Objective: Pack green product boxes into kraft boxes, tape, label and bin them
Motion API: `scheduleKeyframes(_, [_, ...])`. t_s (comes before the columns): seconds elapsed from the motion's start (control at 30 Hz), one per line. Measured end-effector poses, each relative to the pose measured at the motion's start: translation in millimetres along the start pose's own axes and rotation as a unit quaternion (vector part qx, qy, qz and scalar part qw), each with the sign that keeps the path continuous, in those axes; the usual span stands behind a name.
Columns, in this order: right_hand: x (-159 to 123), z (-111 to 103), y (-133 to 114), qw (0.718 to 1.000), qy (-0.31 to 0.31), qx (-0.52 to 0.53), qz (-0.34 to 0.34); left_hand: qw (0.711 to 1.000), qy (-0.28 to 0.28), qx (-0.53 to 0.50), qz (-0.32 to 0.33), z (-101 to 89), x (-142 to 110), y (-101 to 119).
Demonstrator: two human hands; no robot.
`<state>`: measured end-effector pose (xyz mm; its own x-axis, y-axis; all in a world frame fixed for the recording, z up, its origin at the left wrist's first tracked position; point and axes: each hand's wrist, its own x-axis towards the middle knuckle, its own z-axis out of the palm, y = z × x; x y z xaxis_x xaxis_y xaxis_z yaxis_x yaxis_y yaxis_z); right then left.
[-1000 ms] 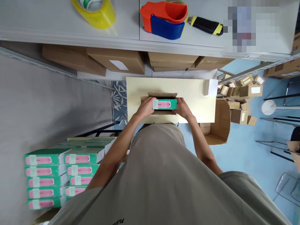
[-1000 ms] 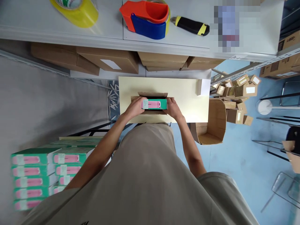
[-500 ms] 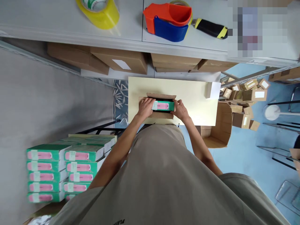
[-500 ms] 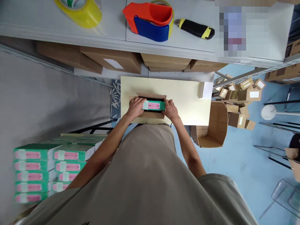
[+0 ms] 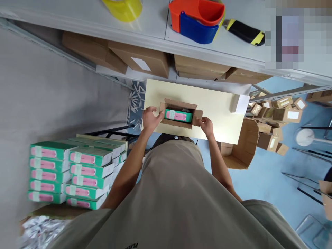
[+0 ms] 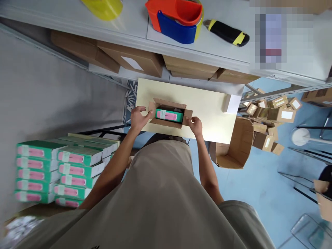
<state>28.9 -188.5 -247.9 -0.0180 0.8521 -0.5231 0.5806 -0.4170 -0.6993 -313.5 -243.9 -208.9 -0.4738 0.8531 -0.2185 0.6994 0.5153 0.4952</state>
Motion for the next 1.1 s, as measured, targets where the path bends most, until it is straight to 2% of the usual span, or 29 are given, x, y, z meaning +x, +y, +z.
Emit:
scheduleKeyframes(0.1, [-3.2,4.0,-4.7,0.998,-0.034,0.04,-0.022,0.999,-0.01,-0.029,-0.017,3.7,-10.9,-6.6])
scheduleKeyframes(0.23, [-13.6,8.7,-26.9,0.996,-0.03,0.06,-0.057,0.997,0.028,-0.065,-0.021,-4.3,-34.9,-11.7])
scheduleKeyframes(0.37, [-36.1,14.5,-61.0,0.99,-0.026,0.067,-0.121,0.986,0.094,-0.131,-0.043,-38.0,-76.9,-26.3])
scheduleKeyframes(0.43, [-53.0,23.3,-81.5,0.985,-0.028,0.06,-0.159,0.972,0.132,-0.183,-0.062,-61.0,-107.9,-39.5])
scheduleKeyframes(0.5, [-74.3,38.9,-104.4,0.979,-0.033,0.047,-0.195,0.946,0.171,-0.256,-0.099,-84.1,-145.4,-55.5])
scheduleKeyframes(0.57, [-101.4,61.9,-129.5,0.971,-0.035,0.03,-0.235,0.907,0.212,-0.337,-0.137,-106.5,-186.9,-73.4])
scheduleKeyframes(0.67, [-154.0,108.0,-166.6,0.95,-0.052,-0.001,-0.307,0.849,0.288,-0.412,-0.164,-140.1,-251.3,-104.4])
scheduleKeyframes(0.77, [-213.4,160.6,-195.0,0.92,-0.112,-0.022,-0.374,0.799,0.37,-0.436,-0.188,-172.5,-313.5,-141.5])
scheduleKeyframes(0.87, [-263.4,213.2,-213.1,0.898,-0.168,-0.029,-0.406,0.752,0.439,-0.443,-0.214,-197.3,-367.8,-180.0])
scheduleKeyframes(0.97, [-294.6,262.6,-226.4,0.879,-0.213,-0.037,-0.425,0.712,0.493,-0.443,-0.23,-211.1,-408.1,-212.6])
scheduleKeyframes(1.1, [-311.5,320.4,-238.3,0.846,-0.291,-0.043,-0.445,0.676,0.529,-0.435,-0.272,-216.0,-438.0,-245.2])
